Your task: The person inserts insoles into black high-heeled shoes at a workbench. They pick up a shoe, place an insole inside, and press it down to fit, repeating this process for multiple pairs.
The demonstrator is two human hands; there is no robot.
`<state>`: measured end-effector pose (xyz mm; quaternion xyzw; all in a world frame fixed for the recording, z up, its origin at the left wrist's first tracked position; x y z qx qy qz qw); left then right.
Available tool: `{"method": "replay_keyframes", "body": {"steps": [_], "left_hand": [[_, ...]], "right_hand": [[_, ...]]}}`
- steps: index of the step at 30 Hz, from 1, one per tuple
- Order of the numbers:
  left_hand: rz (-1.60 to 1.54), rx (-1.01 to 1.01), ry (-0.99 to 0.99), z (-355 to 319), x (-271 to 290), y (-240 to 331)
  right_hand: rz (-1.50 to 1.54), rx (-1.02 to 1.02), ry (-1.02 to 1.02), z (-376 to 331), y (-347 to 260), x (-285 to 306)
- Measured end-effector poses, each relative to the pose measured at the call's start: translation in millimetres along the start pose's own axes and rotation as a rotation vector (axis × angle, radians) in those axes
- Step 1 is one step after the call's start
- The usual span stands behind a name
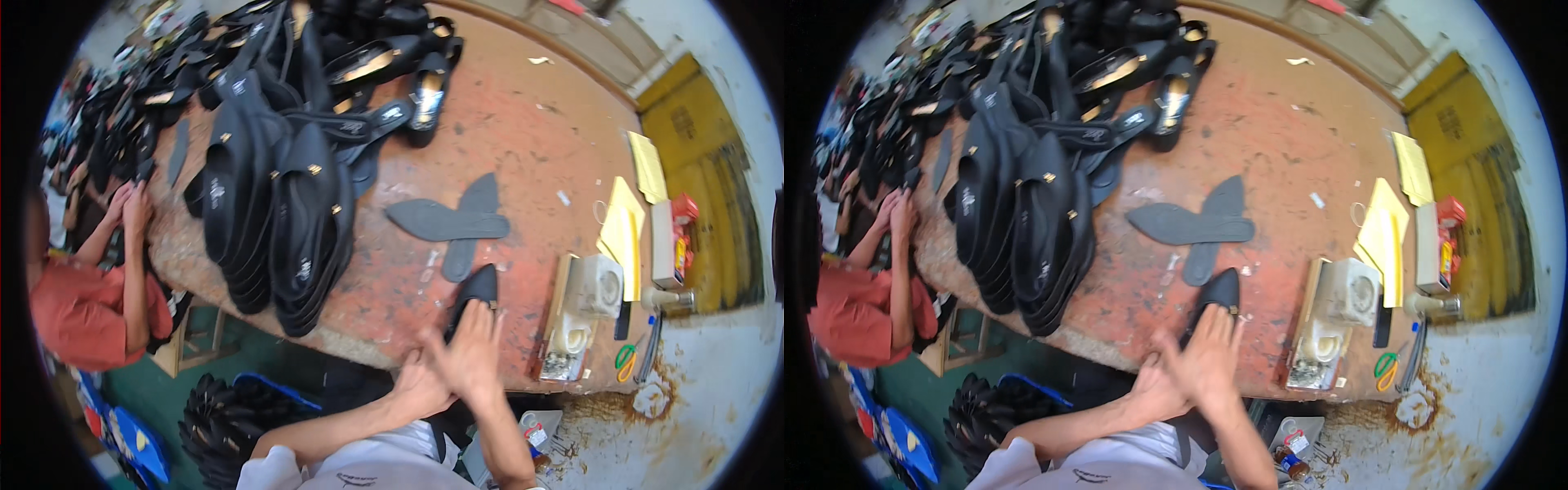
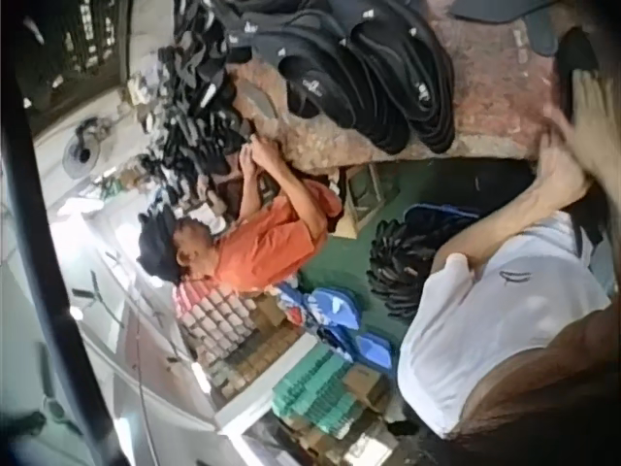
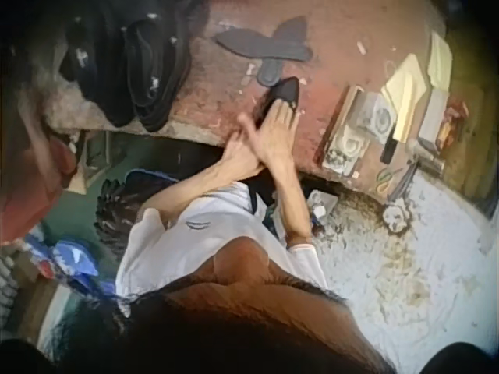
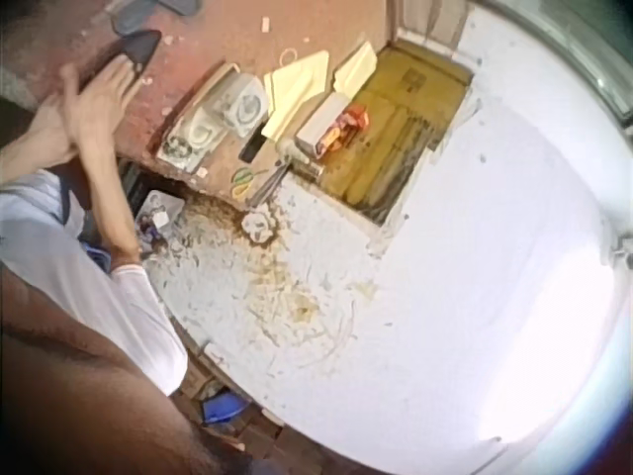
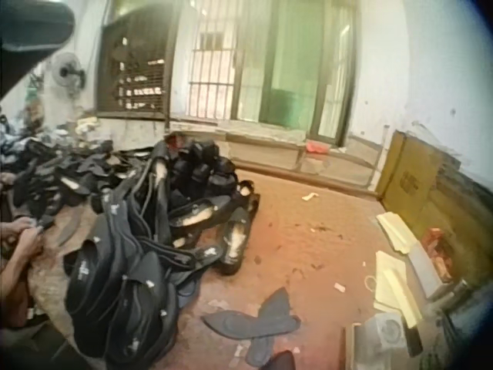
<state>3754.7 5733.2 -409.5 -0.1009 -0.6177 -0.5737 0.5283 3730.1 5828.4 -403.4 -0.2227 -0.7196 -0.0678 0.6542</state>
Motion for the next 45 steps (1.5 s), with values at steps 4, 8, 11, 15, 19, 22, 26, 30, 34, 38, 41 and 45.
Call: {"method": "replay_keyframes", "body": {"steps": [4, 8, 11, 15, 19, 22, 26, 30, 34, 38, 41, 45], "left_hand": [[-0.09, 0.071, -0.202, -10, -10, -10], [-0.066, 0.091, -0.331, 1, 0, -2], [-0.024, -0.074, -0.225, -15, 27, 3], [0.036, -0.178, 0.18, -20, 181, 14], [0.23, -0.145, 0.632, -13, 260, -36], [0.325, 0.1, 0.75, -3, 276, -89], [0.411, 0.25, 0.529, -19, 249, -106], [0.389, 0.299, 0.41, -29, 241, -95], [0.451, 0.179, 0.654, 7, 254, -44], [0.108, 0.152, 0.604, 138, 194, -69], [0.071, 0.568, 0.273, 238, 146, -164], [0.158, 0.658, 0.271, 264, 149, -249]], "right_hand": [[-0.019, -0.051, -0.093, 27, -18, -3], [-0.116, -0.097, -0.193, 37, -11, -7], [0.107, 0.217, -0.03, -4, -27, 27], [1.204, 0.028, 0.218, -14, 13, 104], [0.577, 0.1, 0.46, 72, 6, 124], [0.165, 0.233, 0.344, 139, 28, 63], [-0.014, 0.229, 0.211, 154, 43, 32], [0.17, 0.141, 0.344, 125, 54, 41], [0.67, 0.034, 0.629, 76, 57, 74], [1.373, 0.049, 0.58, 21, 55, 110], [1.297, 0.155, 0.526, -28, 48, 136], [1.184, 0.211, 0.62, -80, 77, 139]]}}
Point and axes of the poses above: each hand's wrist, its own z-axis towards the middle knuckle, its own x-axis out of the back of the hand, y = z × x, the point moved 9 cm from there along z, towards the middle knuckle, and after that the axes turned 6 degrees about -z, right-handed, at the moved point
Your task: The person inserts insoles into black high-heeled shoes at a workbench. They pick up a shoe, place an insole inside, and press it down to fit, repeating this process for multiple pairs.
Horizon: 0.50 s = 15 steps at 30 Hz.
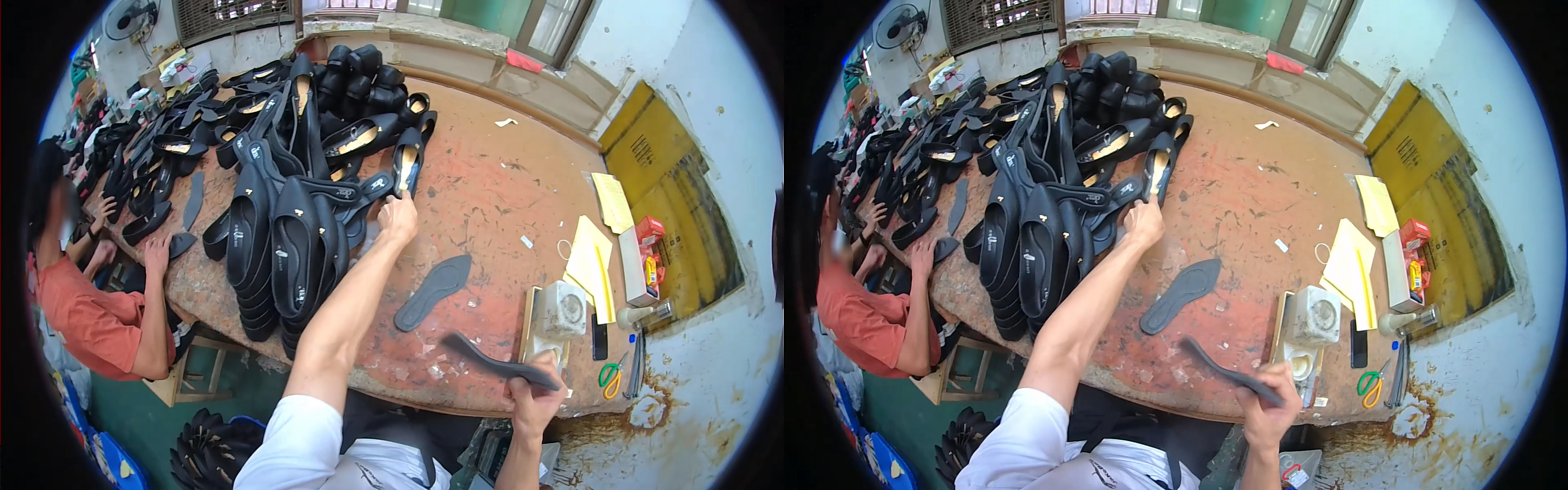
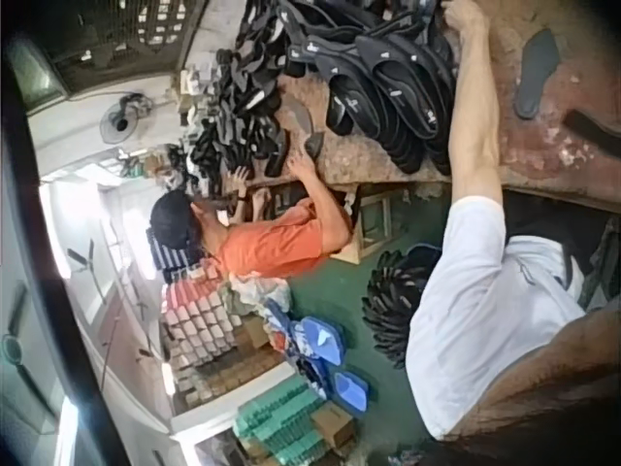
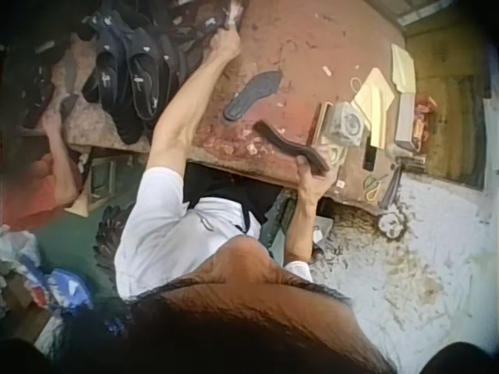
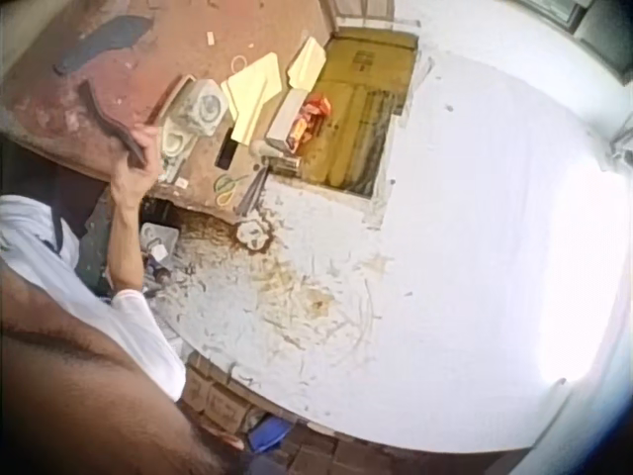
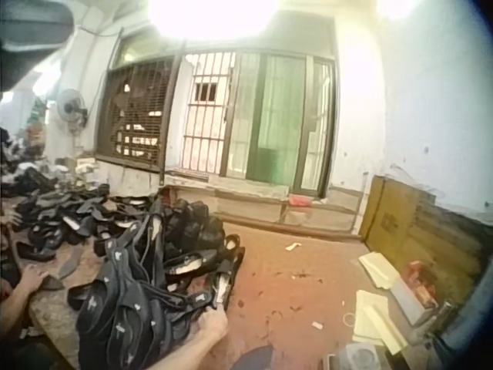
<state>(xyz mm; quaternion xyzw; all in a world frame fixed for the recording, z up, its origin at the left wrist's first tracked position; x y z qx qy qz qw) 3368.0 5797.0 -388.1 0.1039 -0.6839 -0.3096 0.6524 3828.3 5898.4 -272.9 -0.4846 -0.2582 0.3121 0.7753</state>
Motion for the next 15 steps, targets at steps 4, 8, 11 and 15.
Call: {"method": "replay_keyframes", "body": {"steps": [4, 8, 11, 15], "left_hand": [[-0.411, -0.265, 0.13, -83, 10, 72], [-0.601, -0.397, 0.09, -212, 59, 55], [-0.651, -0.495, -0.135, -278, 93, 25], [-0.484, -0.596, -0.478, -309, 86, -20]], "right_hand": [[0.126, -0.272, 0.264, -22, -2, 38], [0.324, -0.43, 0.163, -36, 10, 23], [0.28, -0.285, 0.02, -34, 4, 13], [-0.387, -0.153, -0.412, -23, -4, -13]]}}
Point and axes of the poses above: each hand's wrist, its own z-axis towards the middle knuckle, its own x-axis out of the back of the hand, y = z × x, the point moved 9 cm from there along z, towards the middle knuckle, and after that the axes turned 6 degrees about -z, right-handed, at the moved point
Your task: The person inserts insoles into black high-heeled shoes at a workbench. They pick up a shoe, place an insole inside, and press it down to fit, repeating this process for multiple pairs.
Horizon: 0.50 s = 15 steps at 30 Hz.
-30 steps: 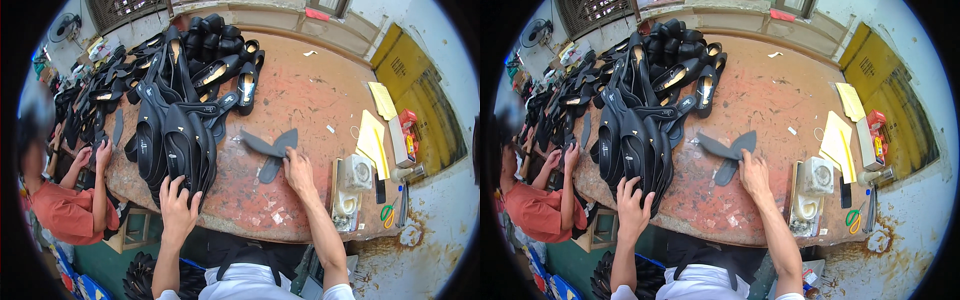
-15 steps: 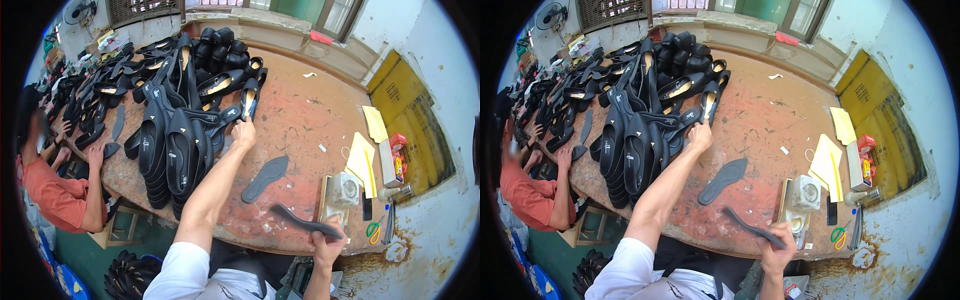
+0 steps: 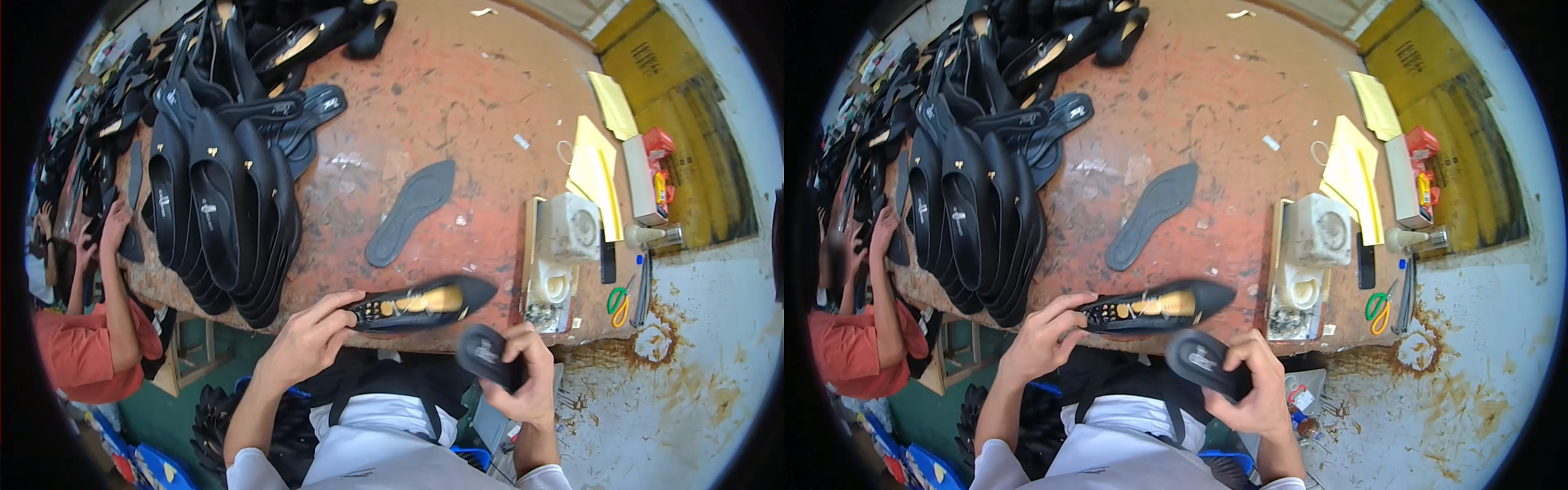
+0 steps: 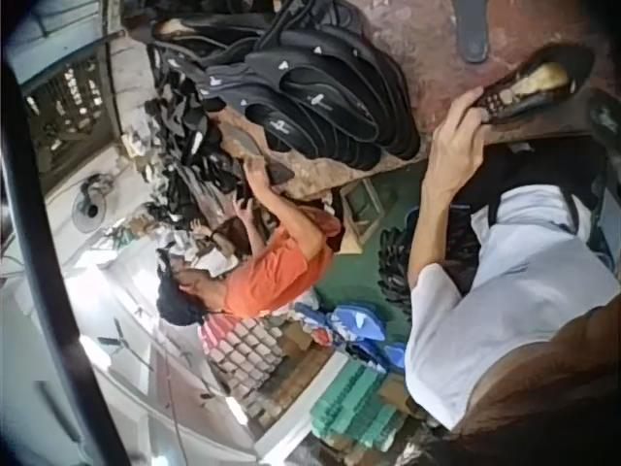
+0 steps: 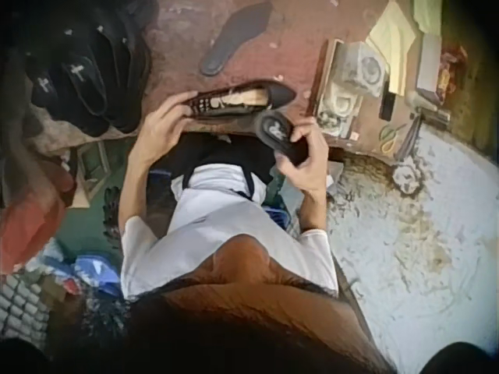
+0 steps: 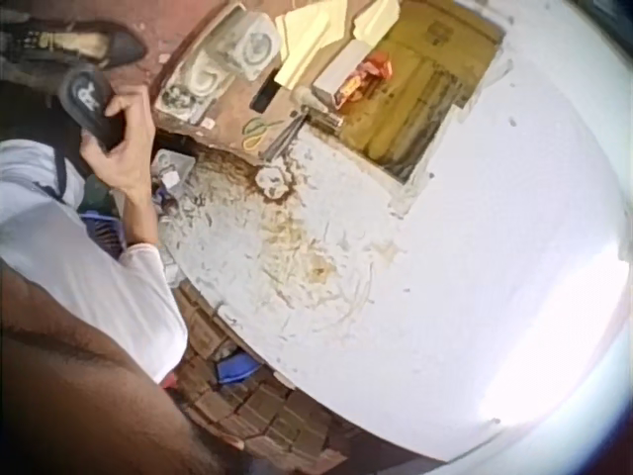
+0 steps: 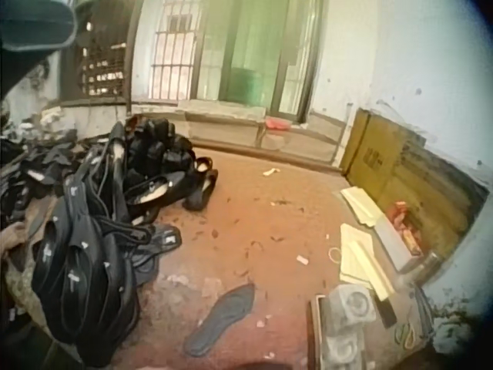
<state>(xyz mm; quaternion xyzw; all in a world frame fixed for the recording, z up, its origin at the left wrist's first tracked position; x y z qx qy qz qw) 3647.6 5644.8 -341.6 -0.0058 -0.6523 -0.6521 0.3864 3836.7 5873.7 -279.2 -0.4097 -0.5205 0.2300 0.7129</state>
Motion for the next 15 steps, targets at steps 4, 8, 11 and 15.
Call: {"method": "replay_keyframes", "body": {"steps": [4, 8, 11, 15], "left_hand": [[0.015, 0.108, 0.054, -16, -10, -10], [0.148, 0.302, 0.345, -40, -30, -14], [0.218, 0.342, 0.323, -42, -48, -5], [0.205, 0.366, 0.239, -41, -54, -7]], "right_hand": [[-0.349, 0.107, -0.184, 32, 0, -46], [-0.449, 0.225, -0.26, 49, 6, -84], [-0.443, 0.273, -0.295, 57, 10, -111], [-0.389, 0.292, -0.336, 61, 9, -137]]}}
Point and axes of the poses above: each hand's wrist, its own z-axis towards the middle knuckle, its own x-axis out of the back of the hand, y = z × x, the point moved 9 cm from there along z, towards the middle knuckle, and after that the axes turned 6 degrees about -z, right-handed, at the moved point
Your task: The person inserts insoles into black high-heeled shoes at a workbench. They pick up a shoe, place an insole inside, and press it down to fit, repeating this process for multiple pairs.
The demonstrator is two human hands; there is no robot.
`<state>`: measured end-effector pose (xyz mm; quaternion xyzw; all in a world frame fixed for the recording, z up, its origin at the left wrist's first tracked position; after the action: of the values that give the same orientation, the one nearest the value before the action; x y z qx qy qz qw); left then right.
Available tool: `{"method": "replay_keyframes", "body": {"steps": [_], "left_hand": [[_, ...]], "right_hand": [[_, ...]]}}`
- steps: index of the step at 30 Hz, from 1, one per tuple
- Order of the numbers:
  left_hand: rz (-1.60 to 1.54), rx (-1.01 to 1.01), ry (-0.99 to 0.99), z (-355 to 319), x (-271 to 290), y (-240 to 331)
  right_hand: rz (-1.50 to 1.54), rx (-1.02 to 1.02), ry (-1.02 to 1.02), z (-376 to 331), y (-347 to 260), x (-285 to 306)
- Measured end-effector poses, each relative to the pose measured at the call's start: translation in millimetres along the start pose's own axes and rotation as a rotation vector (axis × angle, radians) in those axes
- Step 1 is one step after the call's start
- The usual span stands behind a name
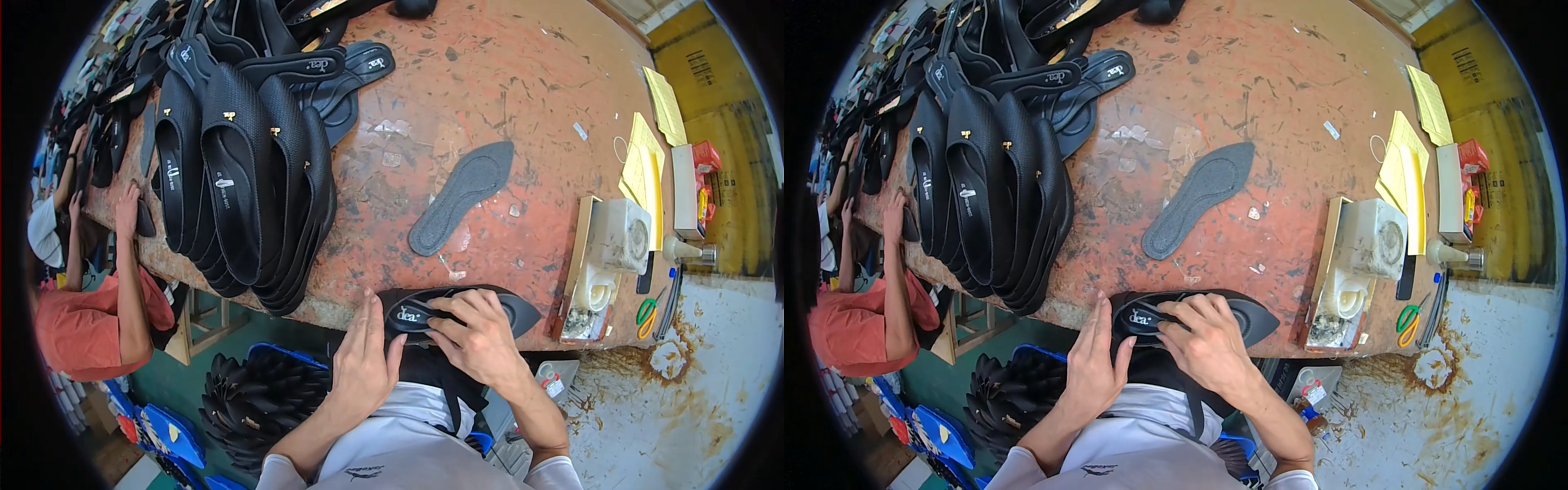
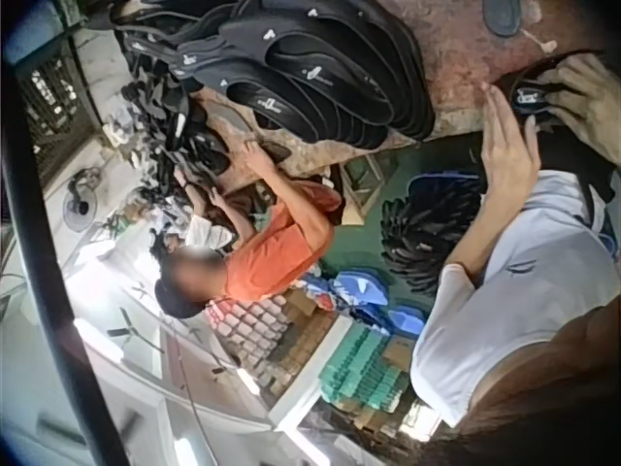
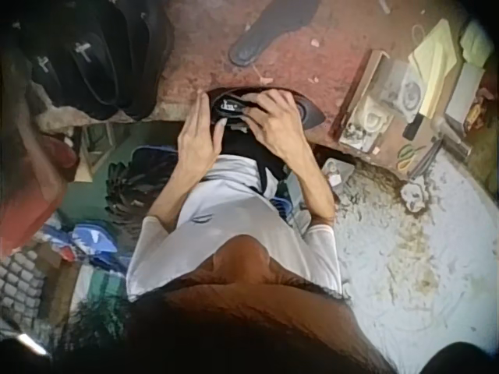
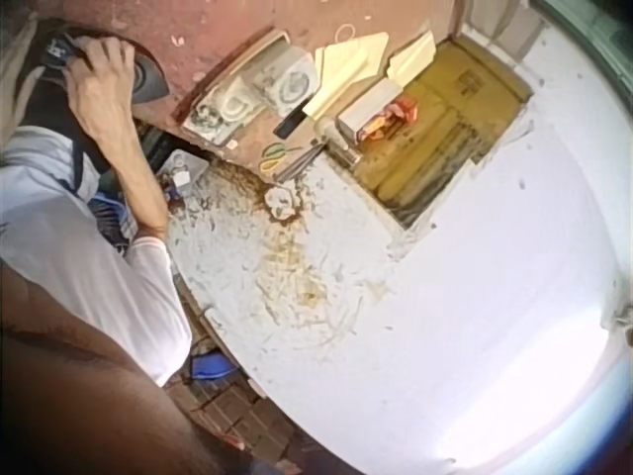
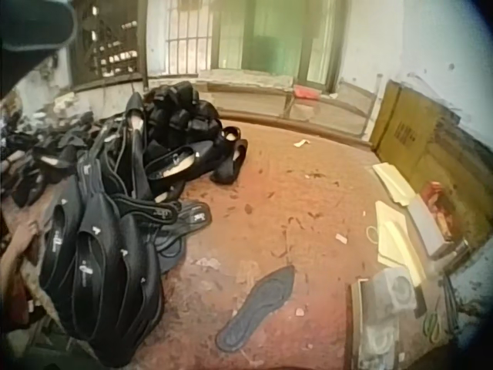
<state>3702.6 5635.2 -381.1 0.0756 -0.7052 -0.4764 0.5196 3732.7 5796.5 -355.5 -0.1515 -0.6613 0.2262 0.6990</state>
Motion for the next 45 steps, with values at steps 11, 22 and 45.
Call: {"method": "replay_keyframes", "body": {"steps": [11, 22, 45], "left_hand": [[0.086, 0.056, -0.162, 12, -1, 10], [0.288, 0.089, -0.298, 28, -15, 11], [-0.086, -0.419, -0.272, 11, -76, 58]], "right_hand": [[0.017, -0.041, 0.031, 9, 2, -18], [-0.062, -0.168, 0.021, 8, -1, -8], [-0.133, -0.469, -0.025, 1, 38, 23]]}}
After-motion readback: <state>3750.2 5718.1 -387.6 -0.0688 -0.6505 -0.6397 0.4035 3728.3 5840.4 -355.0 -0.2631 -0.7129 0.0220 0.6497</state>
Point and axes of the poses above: each hand's wrist, its own z-axis towards the middle knuckle, its own x-axis out of the back of the hand, y = z × x, the point moved 9 cm from there along z, towards the middle knuckle, and after that the axes turned 6 degrees about -z, right-handed, at the moved point
